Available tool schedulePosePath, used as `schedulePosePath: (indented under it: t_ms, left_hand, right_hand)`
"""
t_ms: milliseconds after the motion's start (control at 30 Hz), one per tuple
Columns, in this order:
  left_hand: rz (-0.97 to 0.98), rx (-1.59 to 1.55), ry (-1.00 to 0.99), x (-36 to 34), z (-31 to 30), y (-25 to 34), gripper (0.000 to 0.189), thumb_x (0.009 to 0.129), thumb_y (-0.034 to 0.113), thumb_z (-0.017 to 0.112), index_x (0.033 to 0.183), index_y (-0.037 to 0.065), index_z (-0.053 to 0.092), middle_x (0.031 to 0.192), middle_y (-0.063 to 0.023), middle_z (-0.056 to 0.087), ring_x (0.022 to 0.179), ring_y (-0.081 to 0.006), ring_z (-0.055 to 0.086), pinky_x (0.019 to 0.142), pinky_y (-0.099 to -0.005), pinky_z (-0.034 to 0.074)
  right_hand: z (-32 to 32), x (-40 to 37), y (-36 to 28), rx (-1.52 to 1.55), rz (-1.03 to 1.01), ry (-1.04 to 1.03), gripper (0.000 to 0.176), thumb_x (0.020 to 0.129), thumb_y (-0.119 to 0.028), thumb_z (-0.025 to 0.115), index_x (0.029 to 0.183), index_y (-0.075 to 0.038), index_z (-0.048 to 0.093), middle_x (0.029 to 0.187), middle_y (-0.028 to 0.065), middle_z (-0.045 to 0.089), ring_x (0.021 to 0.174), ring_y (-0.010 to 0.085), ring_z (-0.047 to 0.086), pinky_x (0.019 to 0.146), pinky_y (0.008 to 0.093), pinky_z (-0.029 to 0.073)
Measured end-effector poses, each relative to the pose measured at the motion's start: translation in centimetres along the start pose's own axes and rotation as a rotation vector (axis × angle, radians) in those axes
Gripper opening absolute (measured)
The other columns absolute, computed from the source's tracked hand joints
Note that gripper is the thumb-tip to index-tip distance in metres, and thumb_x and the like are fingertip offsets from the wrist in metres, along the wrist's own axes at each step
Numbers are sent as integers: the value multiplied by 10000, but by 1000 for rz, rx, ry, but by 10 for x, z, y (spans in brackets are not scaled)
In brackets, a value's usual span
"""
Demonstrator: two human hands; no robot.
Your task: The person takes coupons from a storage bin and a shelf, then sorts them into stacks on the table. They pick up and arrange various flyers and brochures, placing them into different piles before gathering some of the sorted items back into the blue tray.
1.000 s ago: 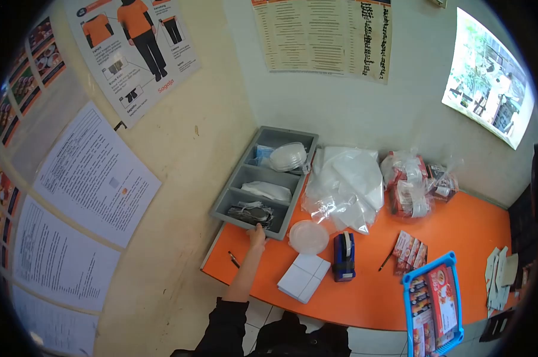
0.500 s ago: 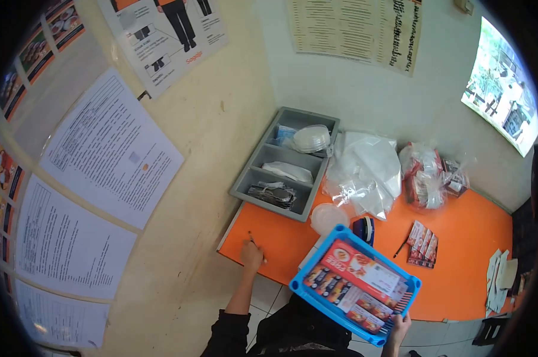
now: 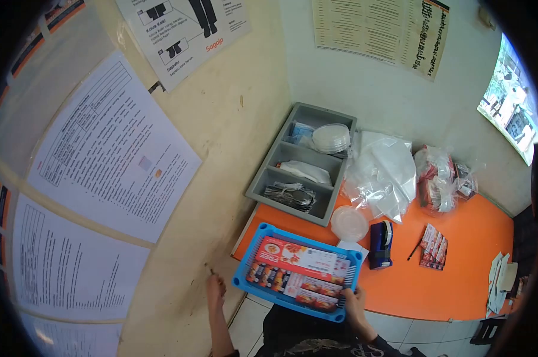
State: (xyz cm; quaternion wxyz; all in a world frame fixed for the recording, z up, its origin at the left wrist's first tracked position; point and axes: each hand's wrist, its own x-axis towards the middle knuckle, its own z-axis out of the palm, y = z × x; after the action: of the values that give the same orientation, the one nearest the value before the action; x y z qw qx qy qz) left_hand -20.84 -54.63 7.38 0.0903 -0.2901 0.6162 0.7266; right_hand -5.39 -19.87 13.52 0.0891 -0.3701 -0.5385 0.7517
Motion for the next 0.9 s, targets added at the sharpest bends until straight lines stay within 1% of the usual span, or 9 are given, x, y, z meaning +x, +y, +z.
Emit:
schedulePosePath:
  t_ms: [100, 200, 267, 367, 500, 600, 700, 800, 900]
  left_hand:
    - [20, -319, 5, -37, -25, 11, 134, 823, 186, 479, 724, 108, 436, 572, 15, 419, 366, -56, 319, 295, -207, 200]
    - [-181, -145, 18, -59, -5, 13, 161, 843, 248, 534, 813, 100, 479, 632, -1, 492, 372, -33, 307, 294, -198, 205]
    - [-258, 6, -95, -66, 25, 17, 226, 841, 275, 591, 899, 80, 494, 722, -23, 550, 379, -16, 302, 304, -188, 208]
    - [-237, -28, -280, -55, 58, 4, 253, 830, 238, 628, 941, 70, 475, 788, -38, 571, 388, -3, 296, 321, -175, 213]
    - [-335, -59, -275, -33, 82, -14, 236, 830, 182, 626, 972, 91, 460, 823, -50, 575, 402, -10, 293, 340, -166, 219]
    - [-380, -93, -290, -21, 87, -21, 191, 834, 181, 618, 941, 107, 479, 824, -51, 579, 408, -11, 298, 342, -164, 227]
    - [-452, -109, -308, -12, 87, -29, 173, 840, 166, 607, 946, 121, 478, 810, -37, 573, 406, -17, 296, 343, -166, 226]
    - [-622, -168, -286, -8, 86, -47, 202, 841, 112, 595, 983, 144, 455, 843, -43, 582, 407, -30, 276, 347, -174, 217]
    - [-571, -129, -310, -17, 98, -44, 181, 836, 90, 595, 947, 148, 465, 764, 3, 542, 405, -29, 272, 347, -182, 220]
  right_hand:
    - [37, 13, 27, 100, -2, -9, 239, 706, -14, 476, 923, 47, 555, 846, 98, 608, 731, 148, 571, 658, 274, 467]
    - [57, 27, 51, 7, -62, 27, 230, 720, -5, 465, 929, 50, 543, 849, 101, 606, 719, 141, 564, 674, 269, 466]
    - [70, 32, 53, -12, -88, 59, 222, 730, -11, 463, 926, 53, 547, 851, 98, 607, 718, 137, 558, 683, 268, 463]
    - [88, 40, 42, -47, -144, 84, 218, 737, -17, 463, 922, 52, 555, 850, 97, 609, 723, 139, 559, 681, 270, 462]
    - [96, 58, 34, -306, -198, 50, 228, 755, -44, 485, 948, 45, 568, 841, 133, 629, 738, 152, 588, 674, 277, 472]
    - [105, 63, 10, -801, -121, 36, 256, 801, -203, 544, 937, 6, 603, 803, 147, 655, 693, 198, 640, 646, 333, 498]
    - [79, 61, -1, -786, 0, -55, 306, 820, -289, 556, 981, -33, 599, 750, 133, 651, 636, 211, 636, 581, 340, 490]
    - [34, 50, 6, -769, -144, 395, 392, 789, -258, 624, 1105, -45, 535, 772, 120, 642, 658, 189, 628, 595, 309, 487]
    - [-14, 51, 29, -617, -190, 584, 447, 760, -247, 673, 1105, -3, 528, 884, 149, 633, 778, 185, 625, 664, 293, 484]
